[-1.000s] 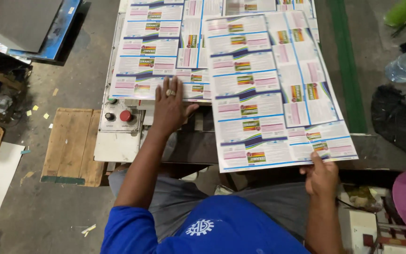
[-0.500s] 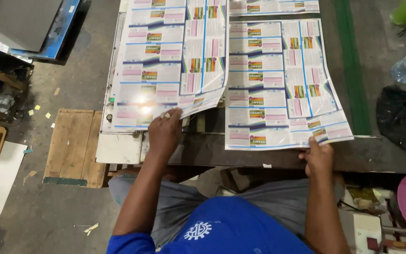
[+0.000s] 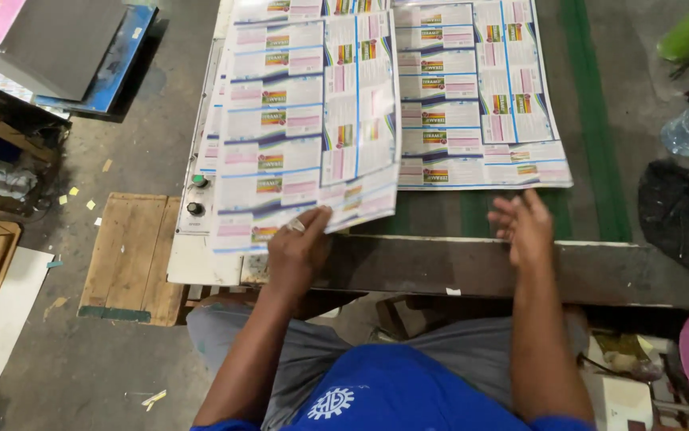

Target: The person sits and sorts a stack of printed paper sheets, flipping through them and separating them into two piles on a table. The person handles the papers by hand, moving them from one side to the other.

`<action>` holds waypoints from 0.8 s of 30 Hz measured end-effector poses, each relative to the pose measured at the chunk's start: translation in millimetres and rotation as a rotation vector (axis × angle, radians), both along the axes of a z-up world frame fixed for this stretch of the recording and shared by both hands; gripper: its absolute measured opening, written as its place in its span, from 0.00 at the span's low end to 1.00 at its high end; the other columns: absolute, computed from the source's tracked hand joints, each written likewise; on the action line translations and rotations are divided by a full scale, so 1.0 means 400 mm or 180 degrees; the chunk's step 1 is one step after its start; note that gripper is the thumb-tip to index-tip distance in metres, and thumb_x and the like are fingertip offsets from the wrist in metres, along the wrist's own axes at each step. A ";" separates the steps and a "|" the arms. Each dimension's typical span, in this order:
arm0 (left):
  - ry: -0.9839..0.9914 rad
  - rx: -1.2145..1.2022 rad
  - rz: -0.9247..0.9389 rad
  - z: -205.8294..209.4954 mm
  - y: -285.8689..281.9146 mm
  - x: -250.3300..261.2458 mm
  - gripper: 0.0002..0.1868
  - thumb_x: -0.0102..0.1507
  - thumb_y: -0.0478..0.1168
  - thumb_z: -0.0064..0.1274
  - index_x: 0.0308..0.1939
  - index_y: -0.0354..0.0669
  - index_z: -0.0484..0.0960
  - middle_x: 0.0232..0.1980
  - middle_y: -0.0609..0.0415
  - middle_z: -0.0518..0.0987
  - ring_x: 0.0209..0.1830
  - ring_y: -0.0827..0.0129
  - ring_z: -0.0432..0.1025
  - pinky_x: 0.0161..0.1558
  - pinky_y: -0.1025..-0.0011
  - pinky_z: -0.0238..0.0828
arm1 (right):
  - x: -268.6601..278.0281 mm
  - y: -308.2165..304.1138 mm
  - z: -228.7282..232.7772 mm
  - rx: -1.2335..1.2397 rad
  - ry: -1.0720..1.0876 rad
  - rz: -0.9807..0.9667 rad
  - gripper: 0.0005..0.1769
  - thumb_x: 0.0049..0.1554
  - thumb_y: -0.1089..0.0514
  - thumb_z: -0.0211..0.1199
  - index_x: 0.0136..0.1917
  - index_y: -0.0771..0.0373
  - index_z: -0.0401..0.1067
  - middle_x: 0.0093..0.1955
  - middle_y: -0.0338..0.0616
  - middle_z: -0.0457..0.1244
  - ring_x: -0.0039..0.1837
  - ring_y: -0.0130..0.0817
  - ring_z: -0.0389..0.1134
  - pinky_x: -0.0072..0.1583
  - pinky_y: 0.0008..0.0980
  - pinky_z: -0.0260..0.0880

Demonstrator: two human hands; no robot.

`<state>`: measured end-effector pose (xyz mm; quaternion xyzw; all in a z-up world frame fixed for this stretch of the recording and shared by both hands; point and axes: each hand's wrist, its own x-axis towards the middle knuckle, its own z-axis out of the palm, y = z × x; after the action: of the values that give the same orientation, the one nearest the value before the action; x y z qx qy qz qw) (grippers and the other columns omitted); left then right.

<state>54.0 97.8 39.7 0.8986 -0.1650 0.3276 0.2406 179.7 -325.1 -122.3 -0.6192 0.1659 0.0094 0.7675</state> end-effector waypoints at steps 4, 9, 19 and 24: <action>-0.0084 -0.0045 -0.0426 -0.037 -0.084 0.003 0.19 0.61 0.28 0.56 0.57 0.41 0.82 0.56 0.44 0.83 0.51 0.51 0.80 0.51 0.59 0.78 | -0.156 0.130 0.048 0.0199 0.0107 0.0396 0.30 0.64 0.54 0.58 0.77 0.61 0.60 0.55 0.50 0.71 0.45 0.32 0.72 0.38 0.27 0.68; 0.0392 0.0424 -0.0913 -0.076 -0.222 0.003 0.22 0.60 0.35 0.57 0.59 0.34 0.80 0.60 0.43 0.81 0.63 0.51 0.76 0.65 0.56 0.71 | -0.272 0.259 0.130 0.0460 -0.0409 0.1773 0.23 0.61 0.57 0.60 0.68 0.64 0.66 0.55 0.41 0.69 0.50 0.32 0.74 0.40 0.28 0.70; 0.1022 0.1058 -0.0276 -0.084 -0.040 0.215 0.32 0.66 0.49 0.60 0.66 0.29 0.73 0.55 0.37 0.80 0.55 0.47 0.74 0.63 0.51 0.67 | -0.289 0.059 0.122 0.0659 -0.0256 0.0167 0.15 0.64 0.59 0.58 0.65 0.58 0.68 0.52 0.39 0.68 0.44 0.28 0.68 0.34 0.28 0.64; 0.0276 0.1109 0.0512 -0.057 0.102 0.299 0.47 0.61 0.61 0.59 0.68 0.23 0.64 0.71 0.27 0.66 0.72 0.34 0.60 0.66 0.41 0.52 | -0.353 -0.058 0.085 0.0384 -0.0390 -0.0483 0.13 0.65 0.63 0.60 0.63 0.62 0.68 0.52 0.41 0.68 0.44 0.30 0.69 0.35 0.29 0.64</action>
<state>173.8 138.5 16.8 0.9503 -0.1364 0.2732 0.0613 38.7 -348.2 -88.4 -0.5570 0.1642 -0.0766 0.8105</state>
